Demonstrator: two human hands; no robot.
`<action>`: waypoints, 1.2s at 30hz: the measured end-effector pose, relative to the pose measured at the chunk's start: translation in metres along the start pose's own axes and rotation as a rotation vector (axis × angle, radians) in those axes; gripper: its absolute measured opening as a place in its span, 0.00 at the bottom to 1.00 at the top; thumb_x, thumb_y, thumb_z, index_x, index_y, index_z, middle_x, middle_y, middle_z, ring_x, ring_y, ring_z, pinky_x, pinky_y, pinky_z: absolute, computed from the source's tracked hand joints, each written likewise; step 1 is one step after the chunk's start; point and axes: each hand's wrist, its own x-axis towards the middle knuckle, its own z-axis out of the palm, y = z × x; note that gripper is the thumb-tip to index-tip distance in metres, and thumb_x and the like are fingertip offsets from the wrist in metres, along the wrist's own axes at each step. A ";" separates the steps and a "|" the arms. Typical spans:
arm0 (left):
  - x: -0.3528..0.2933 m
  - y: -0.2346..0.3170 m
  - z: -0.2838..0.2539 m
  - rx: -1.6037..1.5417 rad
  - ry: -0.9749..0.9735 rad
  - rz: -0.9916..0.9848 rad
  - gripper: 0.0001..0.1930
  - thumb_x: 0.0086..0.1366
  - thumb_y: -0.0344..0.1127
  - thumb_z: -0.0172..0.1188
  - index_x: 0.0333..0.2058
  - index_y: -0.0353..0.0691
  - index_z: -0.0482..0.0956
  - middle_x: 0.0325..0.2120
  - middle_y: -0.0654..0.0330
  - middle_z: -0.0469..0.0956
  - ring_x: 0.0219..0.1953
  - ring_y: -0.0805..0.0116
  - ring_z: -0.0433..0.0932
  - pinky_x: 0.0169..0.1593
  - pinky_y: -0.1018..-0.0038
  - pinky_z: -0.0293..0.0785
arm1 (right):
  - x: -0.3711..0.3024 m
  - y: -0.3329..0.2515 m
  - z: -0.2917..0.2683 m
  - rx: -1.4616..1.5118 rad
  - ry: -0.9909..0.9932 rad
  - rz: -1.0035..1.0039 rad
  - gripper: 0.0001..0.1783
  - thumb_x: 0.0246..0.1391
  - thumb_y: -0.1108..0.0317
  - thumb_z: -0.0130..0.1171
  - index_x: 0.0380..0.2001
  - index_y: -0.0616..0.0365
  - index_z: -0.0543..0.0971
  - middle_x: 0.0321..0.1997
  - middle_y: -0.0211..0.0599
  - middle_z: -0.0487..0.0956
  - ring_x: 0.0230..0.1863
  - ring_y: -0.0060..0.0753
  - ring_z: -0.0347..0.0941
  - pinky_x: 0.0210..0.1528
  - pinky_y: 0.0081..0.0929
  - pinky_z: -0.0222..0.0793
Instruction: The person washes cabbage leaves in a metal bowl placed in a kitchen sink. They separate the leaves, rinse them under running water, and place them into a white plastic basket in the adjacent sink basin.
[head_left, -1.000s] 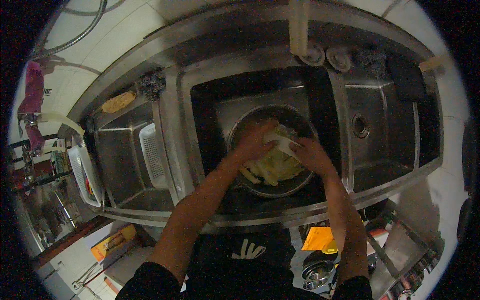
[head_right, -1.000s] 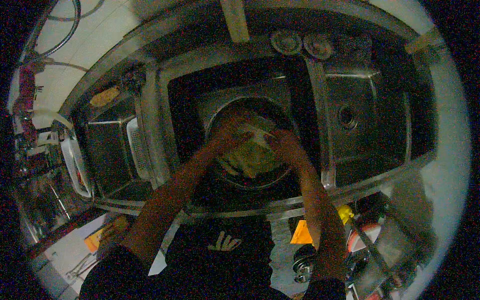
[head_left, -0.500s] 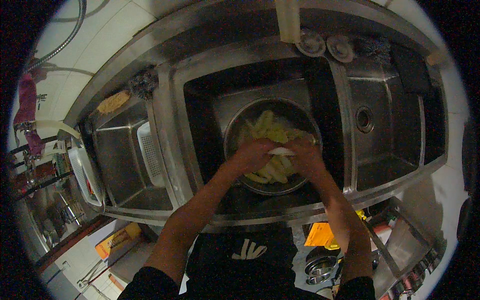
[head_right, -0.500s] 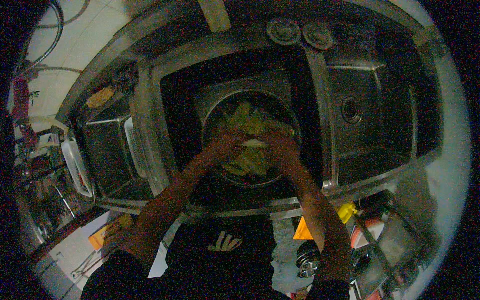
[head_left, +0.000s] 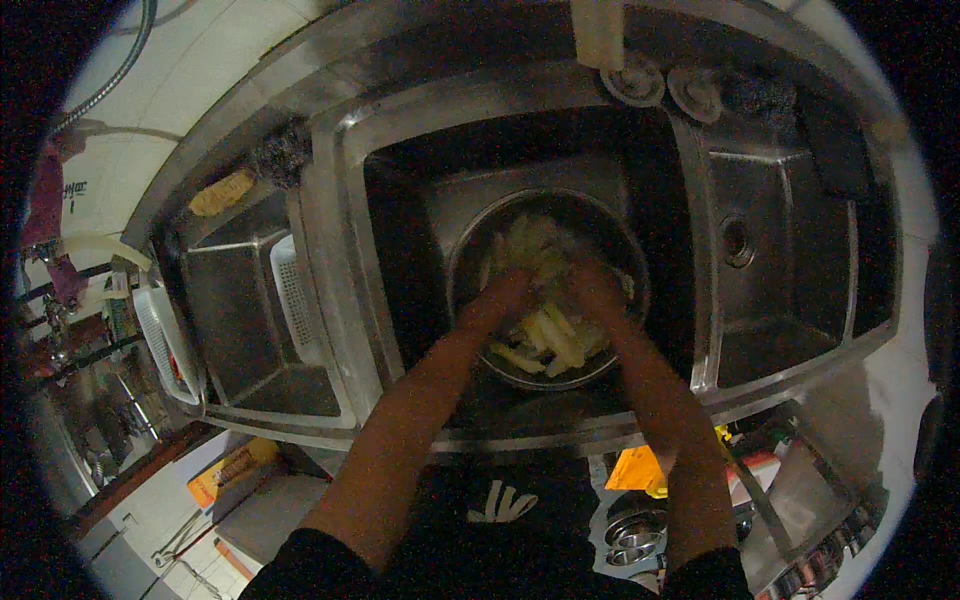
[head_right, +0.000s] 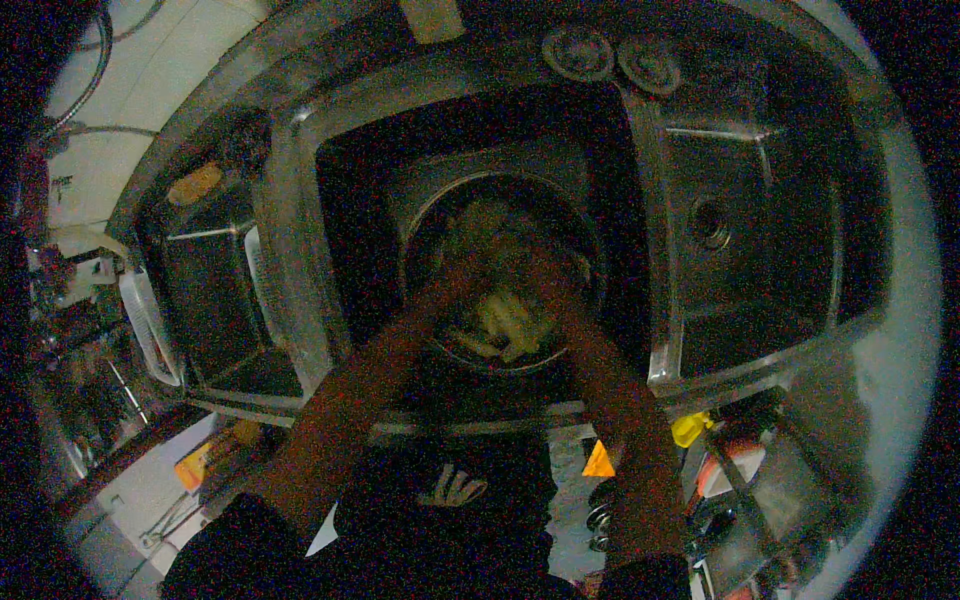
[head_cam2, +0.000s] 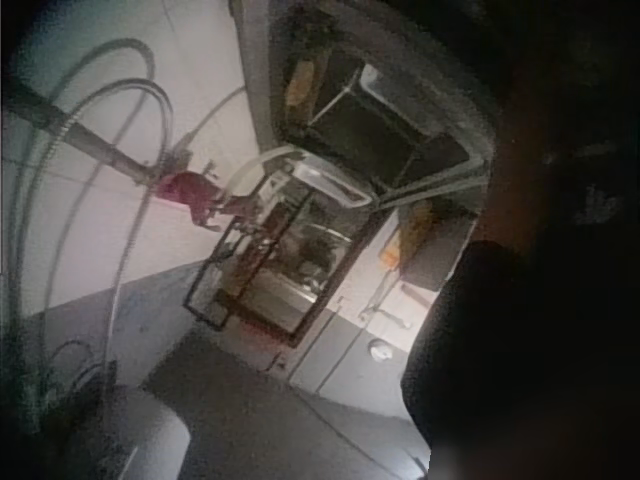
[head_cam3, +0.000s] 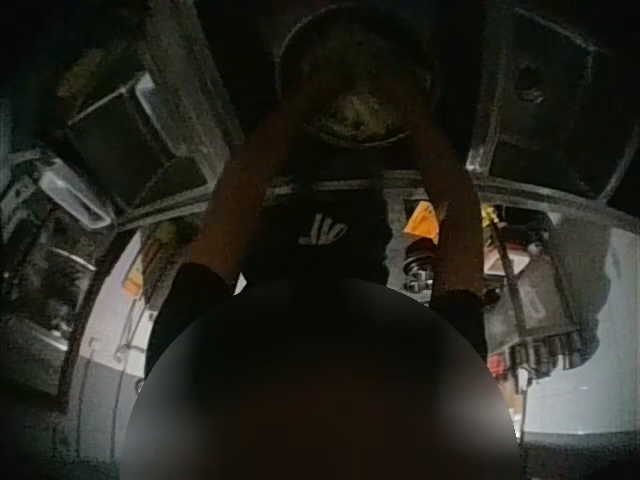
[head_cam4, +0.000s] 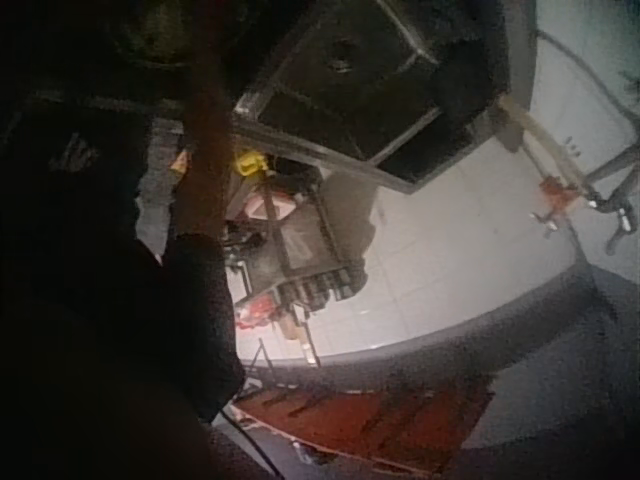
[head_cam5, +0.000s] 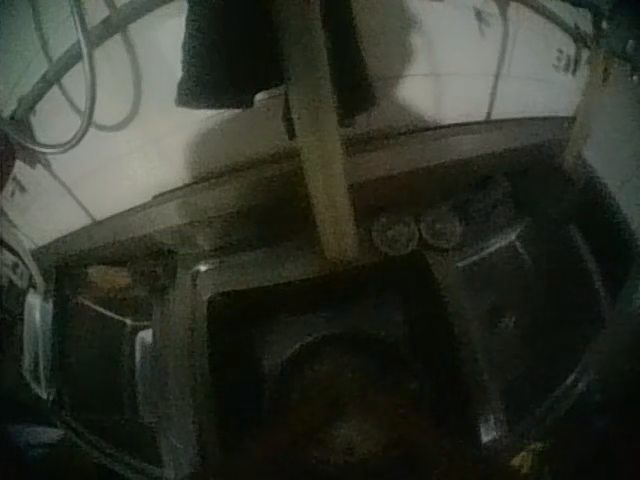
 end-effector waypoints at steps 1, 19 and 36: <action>0.000 -0.005 -0.002 -0.005 -0.020 -0.022 0.24 0.67 0.49 0.63 0.55 0.41 0.82 0.40 0.47 0.85 0.43 0.45 0.84 0.51 0.53 0.80 | 0.001 0.005 -0.004 0.191 0.061 0.057 0.29 0.61 0.54 0.62 0.60 0.58 0.75 0.53 0.51 0.82 0.54 0.58 0.79 0.56 0.48 0.77; -0.004 -0.030 0.006 -0.639 0.442 -0.083 0.20 0.71 0.46 0.60 0.47 0.32 0.83 0.38 0.53 0.85 0.36 0.66 0.83 0.39 0.62 0.79 | -0.032 0.007 0.009 0.700 0.241 0.357 0.34 0.61 0.51 0.64 0.63 0.62 0.73 0.64 0.57 0.75 0.60 0.59 0.75 0.60 0.51 0.74; -0.099 0.053 -0.095 -1.365 0.279 -0.128 0.19 0.68 0.42 0.66 0.55 0.43 0.76 0.39 0.60 0.82 0.32 0.66 0.81 0.31 0.66 0.81 | 0.018 0.034 0.018 0.053 0.337 0.259 0.30 0.59 0.66 0.60 0.64 0.60 0.71 0.55 0.61 0.79 0.54 0.64 0.77 0.57 0.52 0.75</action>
